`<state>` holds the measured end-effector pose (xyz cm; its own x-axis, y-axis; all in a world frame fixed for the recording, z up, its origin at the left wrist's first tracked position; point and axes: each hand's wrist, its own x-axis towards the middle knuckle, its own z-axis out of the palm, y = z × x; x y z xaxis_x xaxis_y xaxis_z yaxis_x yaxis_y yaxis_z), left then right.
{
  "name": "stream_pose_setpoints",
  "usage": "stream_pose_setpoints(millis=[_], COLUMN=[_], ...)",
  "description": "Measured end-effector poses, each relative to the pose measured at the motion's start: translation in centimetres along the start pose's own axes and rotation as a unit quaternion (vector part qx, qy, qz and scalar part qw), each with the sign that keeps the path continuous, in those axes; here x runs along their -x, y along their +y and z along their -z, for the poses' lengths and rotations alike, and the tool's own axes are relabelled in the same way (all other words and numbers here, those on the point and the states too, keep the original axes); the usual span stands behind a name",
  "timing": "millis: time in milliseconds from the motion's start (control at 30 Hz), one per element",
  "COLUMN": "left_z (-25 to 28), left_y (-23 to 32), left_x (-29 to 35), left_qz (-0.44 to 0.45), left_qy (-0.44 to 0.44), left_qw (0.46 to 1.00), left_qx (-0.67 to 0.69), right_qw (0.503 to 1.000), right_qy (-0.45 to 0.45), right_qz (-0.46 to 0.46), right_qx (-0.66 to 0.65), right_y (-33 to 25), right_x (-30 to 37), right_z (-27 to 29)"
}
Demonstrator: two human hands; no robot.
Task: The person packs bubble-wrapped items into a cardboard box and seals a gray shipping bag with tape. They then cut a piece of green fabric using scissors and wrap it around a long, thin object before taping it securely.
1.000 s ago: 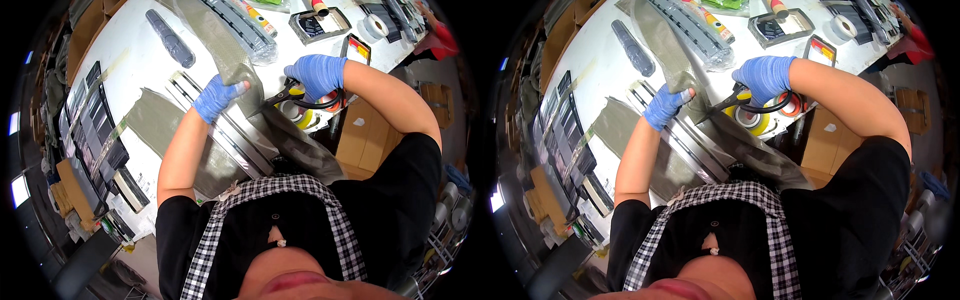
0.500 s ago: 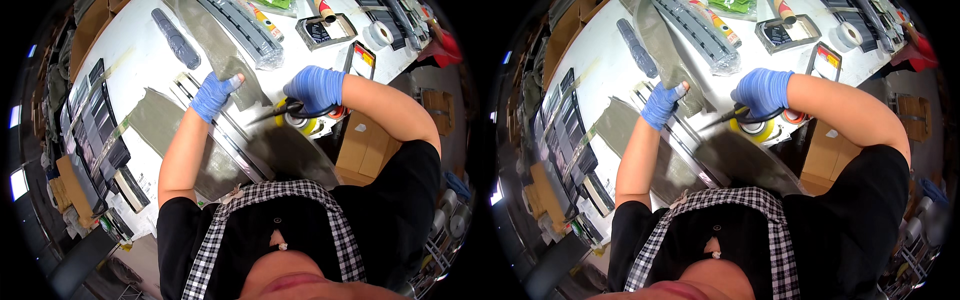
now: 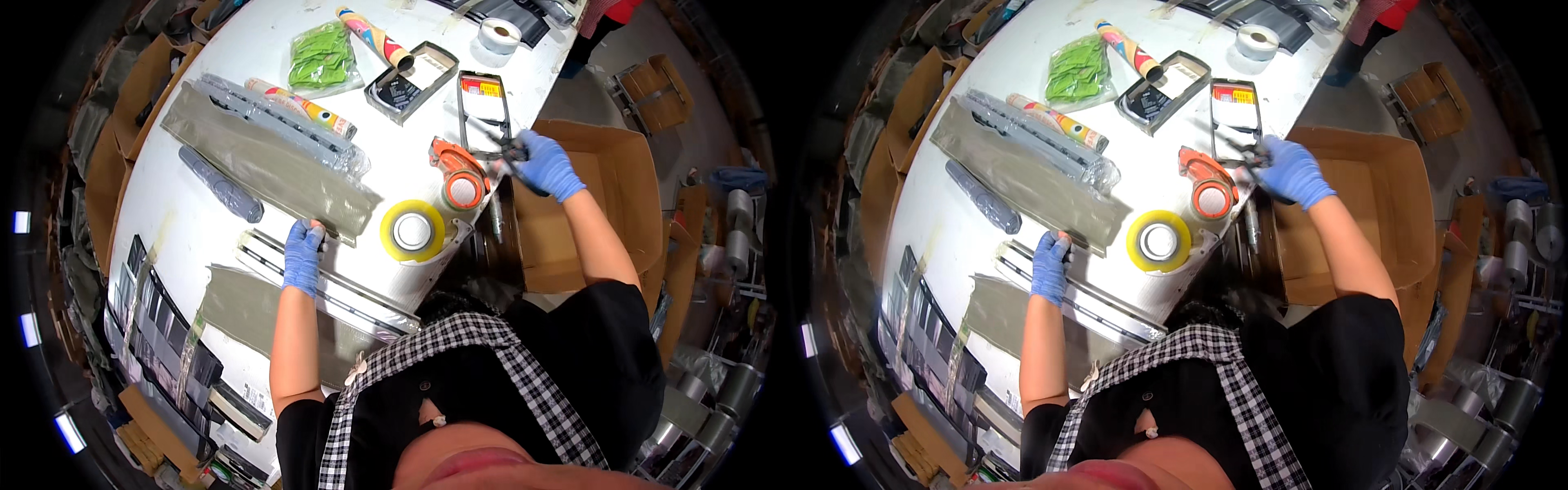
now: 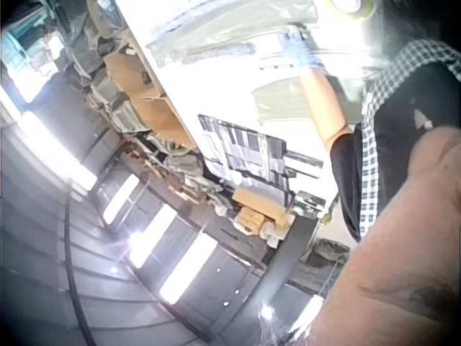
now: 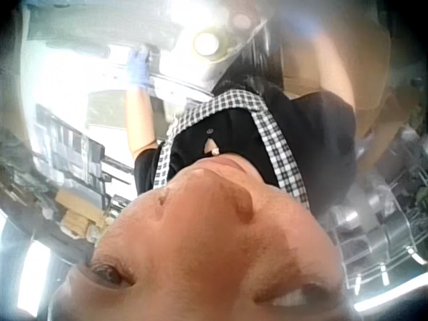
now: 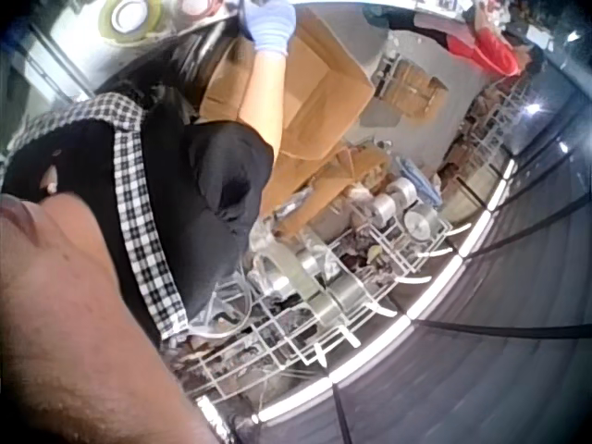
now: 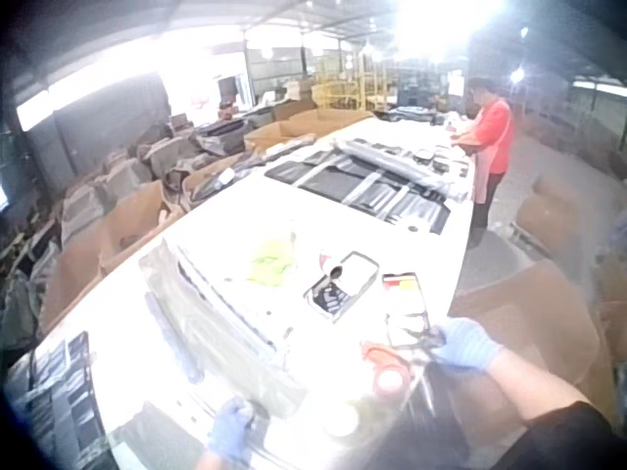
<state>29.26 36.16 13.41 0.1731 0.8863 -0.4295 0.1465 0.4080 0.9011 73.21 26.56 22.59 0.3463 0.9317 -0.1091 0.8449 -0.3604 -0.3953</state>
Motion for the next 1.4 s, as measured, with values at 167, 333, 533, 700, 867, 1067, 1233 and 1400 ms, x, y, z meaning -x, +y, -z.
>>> stream_pose_setpoints(millis=[167,333,533,700,867,1067,1233,1400], left_z=[2.3,7.4,13.7,13.4,17.5,22.8,22.8,11.3], left_y=[-1.3,-5.0,-14.9,-19.8,-19.7,-14.4,-10.7,-14.3], left_x=[1.6,9.3,22.8,23.1,16.4,8.8,8.2,14.1], left_qz=[-0.063,-0.206,-0.007,0.049,0.039,0.047,-0.181,-0.25], left_qy=[0.088,0.237,0.472,0.387,0.386,0.395,0.403,0.167], left_qw=[0.993,0.905,0.767,0.726,0.724,0.717,0.739,0.779], left_qx=[-0.053,-0.286,-0.434,-0.566,-0.57,-0.572,-0.509,-0.55], right_qw=[0.981,0.977,0.957,0.892,0.812,0.928,0.958,0.92], right_qy=[0.091,0.078,0.155,-0.021,-0.076,-0.179,-0.215,-0.316], right_qz=[-0.147,-0.112,0.212,0.393,0.544,0.325,0.181,0.156], right_qx=[0.091,0.161,-0.125,-0.221,-0.197,0.045,0.059,-0.17], right_y=[5.4,10.1,-4.8,-19.3,-23.4,-22.2,-25.6,-19.3], right_x=[-5.7,-12.1,-8.2,3.8,13.9,20.5,17.0,11.6], right_z=[0.3,-1.9,-6.8,-11.5,-16.1,-21.8,-23.5,-21.2])
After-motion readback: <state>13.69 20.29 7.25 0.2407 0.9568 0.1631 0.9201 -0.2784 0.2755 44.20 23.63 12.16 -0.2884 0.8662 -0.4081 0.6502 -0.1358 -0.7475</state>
